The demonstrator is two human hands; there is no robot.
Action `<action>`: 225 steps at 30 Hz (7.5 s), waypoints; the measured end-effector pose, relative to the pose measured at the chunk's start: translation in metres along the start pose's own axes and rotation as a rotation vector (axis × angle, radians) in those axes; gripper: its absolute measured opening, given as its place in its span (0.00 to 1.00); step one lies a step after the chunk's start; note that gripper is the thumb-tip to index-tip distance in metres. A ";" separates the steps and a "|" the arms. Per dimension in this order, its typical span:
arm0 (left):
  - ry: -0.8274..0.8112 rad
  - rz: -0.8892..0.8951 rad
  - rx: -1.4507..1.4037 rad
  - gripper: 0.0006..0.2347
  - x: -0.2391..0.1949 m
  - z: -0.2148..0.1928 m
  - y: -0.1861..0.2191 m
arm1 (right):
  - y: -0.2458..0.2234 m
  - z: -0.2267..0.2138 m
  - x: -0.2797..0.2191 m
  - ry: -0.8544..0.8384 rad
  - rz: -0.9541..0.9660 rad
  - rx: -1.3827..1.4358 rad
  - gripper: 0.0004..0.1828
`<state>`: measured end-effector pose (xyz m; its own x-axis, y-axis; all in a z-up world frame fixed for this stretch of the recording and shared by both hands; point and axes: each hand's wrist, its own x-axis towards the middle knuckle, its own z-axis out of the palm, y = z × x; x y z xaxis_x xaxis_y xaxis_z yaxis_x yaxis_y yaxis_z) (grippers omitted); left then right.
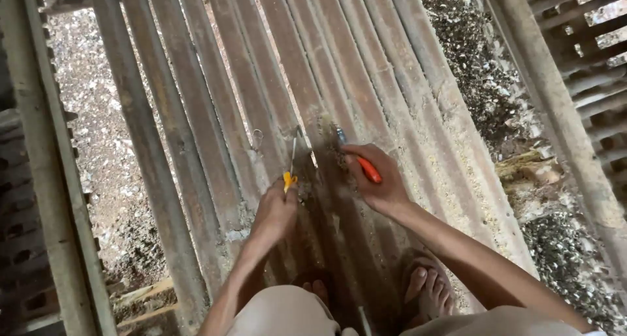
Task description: The person scrapes and brushes a dirty, slatted wooden surface using a yellow scraper and an orange brush. They work along the gaps between the slats to remove accumulated debris and dust.
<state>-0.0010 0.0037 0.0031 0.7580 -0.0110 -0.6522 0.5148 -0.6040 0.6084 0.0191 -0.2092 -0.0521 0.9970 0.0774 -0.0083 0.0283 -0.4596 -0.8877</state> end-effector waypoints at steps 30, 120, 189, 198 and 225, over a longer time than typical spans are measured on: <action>-0.164 0.022 0.111 0.25 0.025 0.077 -0.089 | 0.035 0.010 0.024 -0.029 -0.201 -0.173 0.09; -0.161 0.011 0.099 0.22 -0.017 0.012 -0.050 | 0.031 0.030 0.008 -0.322 -0.219 -0.350 0.05; 0.019 0.215 -0.219 0.14 0.046 0.105 -0.056 | 0.081 -0.027 0.047 -0.157 -0.461 -0.268 0.14; 0.617 0.811 0.046 0.09 0.126 0.192 -0.129 | 0.076 -0.060 0.000 -0.415 -0.426 -0.218 0.15; 0.176 0.216 0.093 0.10 0.088 0.190 -0.096 | -0.005 -0.071 -0.054 -0.353 0.110 -0.367 0.06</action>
<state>-0.0596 -0.0902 -0.1990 0.9081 -0.0142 -0.4186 0.3009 -0.6730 0.6757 -0.0301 -0.2735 -0.0144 0.9122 0.2755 -0.3032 0.0116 -0.7572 -0.6531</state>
